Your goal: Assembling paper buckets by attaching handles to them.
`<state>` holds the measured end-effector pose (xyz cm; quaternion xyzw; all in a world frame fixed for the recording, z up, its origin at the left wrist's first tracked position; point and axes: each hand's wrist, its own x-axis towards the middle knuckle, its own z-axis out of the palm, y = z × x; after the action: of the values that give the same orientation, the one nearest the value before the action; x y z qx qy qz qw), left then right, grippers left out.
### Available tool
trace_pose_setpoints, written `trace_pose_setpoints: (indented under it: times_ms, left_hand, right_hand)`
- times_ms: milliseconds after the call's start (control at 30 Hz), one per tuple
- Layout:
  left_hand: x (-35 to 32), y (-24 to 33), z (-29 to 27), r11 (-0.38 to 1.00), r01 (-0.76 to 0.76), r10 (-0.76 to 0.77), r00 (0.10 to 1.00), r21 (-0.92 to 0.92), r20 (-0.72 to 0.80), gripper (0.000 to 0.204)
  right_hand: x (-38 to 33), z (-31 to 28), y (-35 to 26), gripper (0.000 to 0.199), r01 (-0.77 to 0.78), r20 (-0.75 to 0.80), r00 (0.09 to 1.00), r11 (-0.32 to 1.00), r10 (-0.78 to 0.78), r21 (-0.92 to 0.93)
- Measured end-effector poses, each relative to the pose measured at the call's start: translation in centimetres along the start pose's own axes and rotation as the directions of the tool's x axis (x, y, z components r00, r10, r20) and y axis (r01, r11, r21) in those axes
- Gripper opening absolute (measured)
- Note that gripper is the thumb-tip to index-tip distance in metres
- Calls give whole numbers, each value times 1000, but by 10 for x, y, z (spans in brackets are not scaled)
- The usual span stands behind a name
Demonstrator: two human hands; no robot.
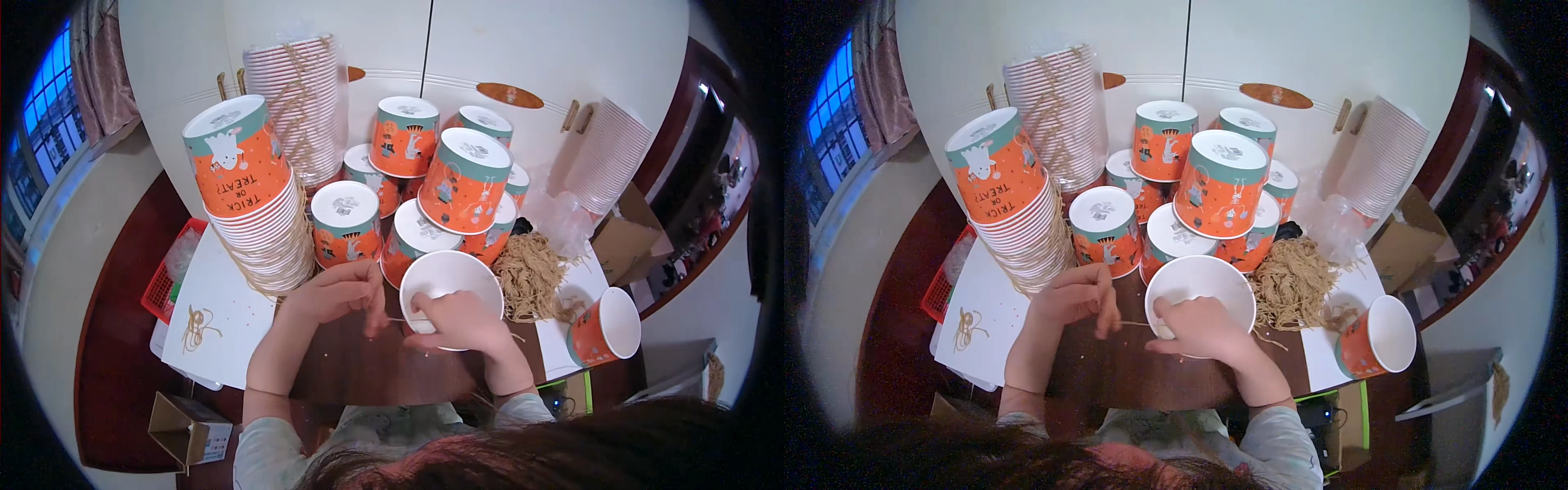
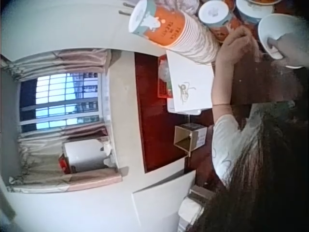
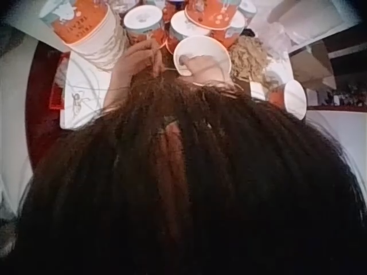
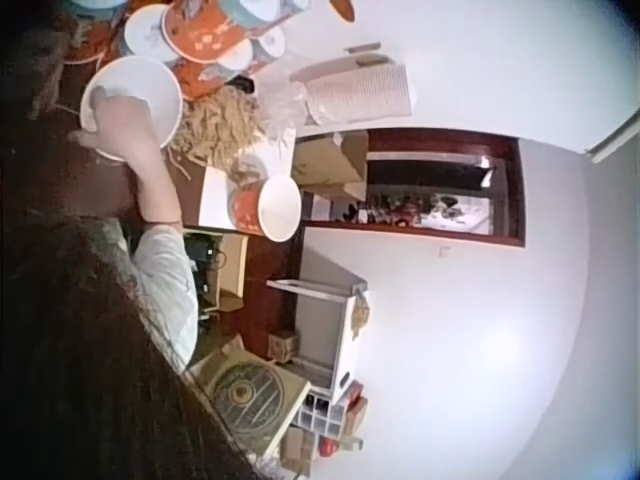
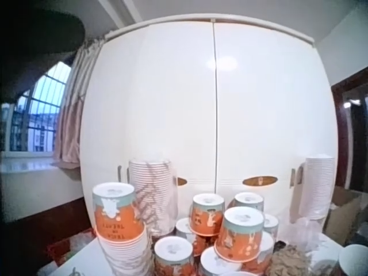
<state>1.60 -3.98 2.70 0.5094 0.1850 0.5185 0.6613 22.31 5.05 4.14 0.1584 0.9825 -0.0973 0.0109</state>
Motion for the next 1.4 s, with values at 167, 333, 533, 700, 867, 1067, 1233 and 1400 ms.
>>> trace_pose_setpoints:
  times_ms: [167,333,533,700,867,1067,1233,1400]
  left_hand:
    - [19,-23,13,995,88,-71,953,45,-294,8]
    - [32,-43,12,964,192,-97,897,185,-431,3]
    - [30,-43,21,862,276,-64,892,426,-448,16]
    - [28,-50,16,727,191,38,948,660,-317,16]
    - [28,-54,13,592,92,141,966,801,-215,14]
    - [28,-42,11,829,280,-101,927,484,-362,11]
    - [28,-45,8,892,239,-127,947,385,-294,10]
    - [28,-48,6,905,190,-86,958,379,-274,9]
  right_hand:
    - [-12,-7,31,20,185,-166,974,964,-154,193]
    - [-8,-11,33,19,344,-303,927,828,-223,443]
    - [-2,-8,41,10,430,-415,874,799,-251,421]
    - [-1,-5,41,11,404,-441,879,772,-181,490]
    - [2,-1,45,11,461,-508,825,815,-247,351]
    - [-5,-2,35,18,301,-414,899,890,-144,343]
    - [-2,5,33,15,306,-435,883,920,-177,246]
    - [1,9,34,11,319,-440,873,930,-212,184]
